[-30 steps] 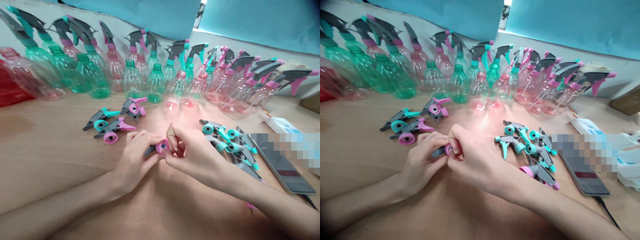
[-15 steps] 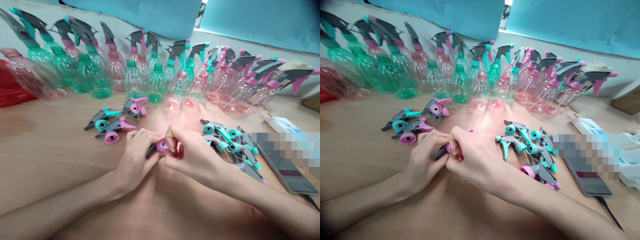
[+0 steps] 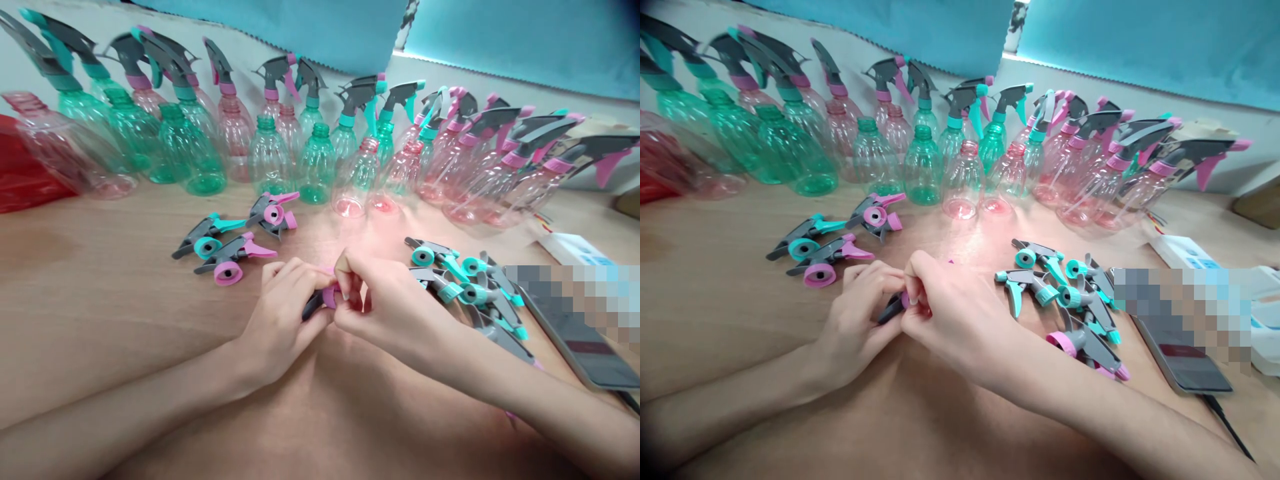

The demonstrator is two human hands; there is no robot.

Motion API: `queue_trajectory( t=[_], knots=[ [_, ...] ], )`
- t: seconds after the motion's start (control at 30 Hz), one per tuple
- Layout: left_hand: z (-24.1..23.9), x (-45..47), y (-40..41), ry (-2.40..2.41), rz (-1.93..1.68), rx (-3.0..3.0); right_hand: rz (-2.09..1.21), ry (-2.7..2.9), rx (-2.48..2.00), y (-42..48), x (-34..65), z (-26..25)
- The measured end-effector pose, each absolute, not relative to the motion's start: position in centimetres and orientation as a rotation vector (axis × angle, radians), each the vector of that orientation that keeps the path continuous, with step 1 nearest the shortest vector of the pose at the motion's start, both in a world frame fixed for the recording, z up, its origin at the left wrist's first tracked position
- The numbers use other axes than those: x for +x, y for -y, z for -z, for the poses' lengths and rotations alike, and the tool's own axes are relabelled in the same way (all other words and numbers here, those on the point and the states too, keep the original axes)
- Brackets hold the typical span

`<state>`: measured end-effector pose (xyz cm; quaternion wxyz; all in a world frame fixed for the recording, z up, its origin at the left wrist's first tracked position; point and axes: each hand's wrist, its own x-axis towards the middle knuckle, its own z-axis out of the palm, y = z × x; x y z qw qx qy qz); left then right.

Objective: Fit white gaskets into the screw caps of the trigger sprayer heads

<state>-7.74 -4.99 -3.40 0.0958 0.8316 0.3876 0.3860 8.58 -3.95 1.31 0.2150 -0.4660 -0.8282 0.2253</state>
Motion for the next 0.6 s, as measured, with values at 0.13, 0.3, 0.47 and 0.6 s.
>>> queue_trajectory(
  t=[0.13,0.3,0.47,0.6],
  knots=[
    [3.5,-7.7,5.0,-1.135,-1.146,2.484,-0.478,2.316,-1.459,4.8,8.6,-1.6],
    [3.6,-7.7,5.1,-1.122,-1.099,2.549,-0.348,2.398,-1.53,5.4,8.5,-1.5],
    [3.6,-7.9,5.3,-1.15,-1.133,2.548,-0.475,2.472,-1.516,4.9,8.8,-1.1],
    [3.5,-7.9,5.2,-1.152,-1.147,2.497,-0.746,2.457,-1.489,4.1,9.8,-1.8]
  ],
)
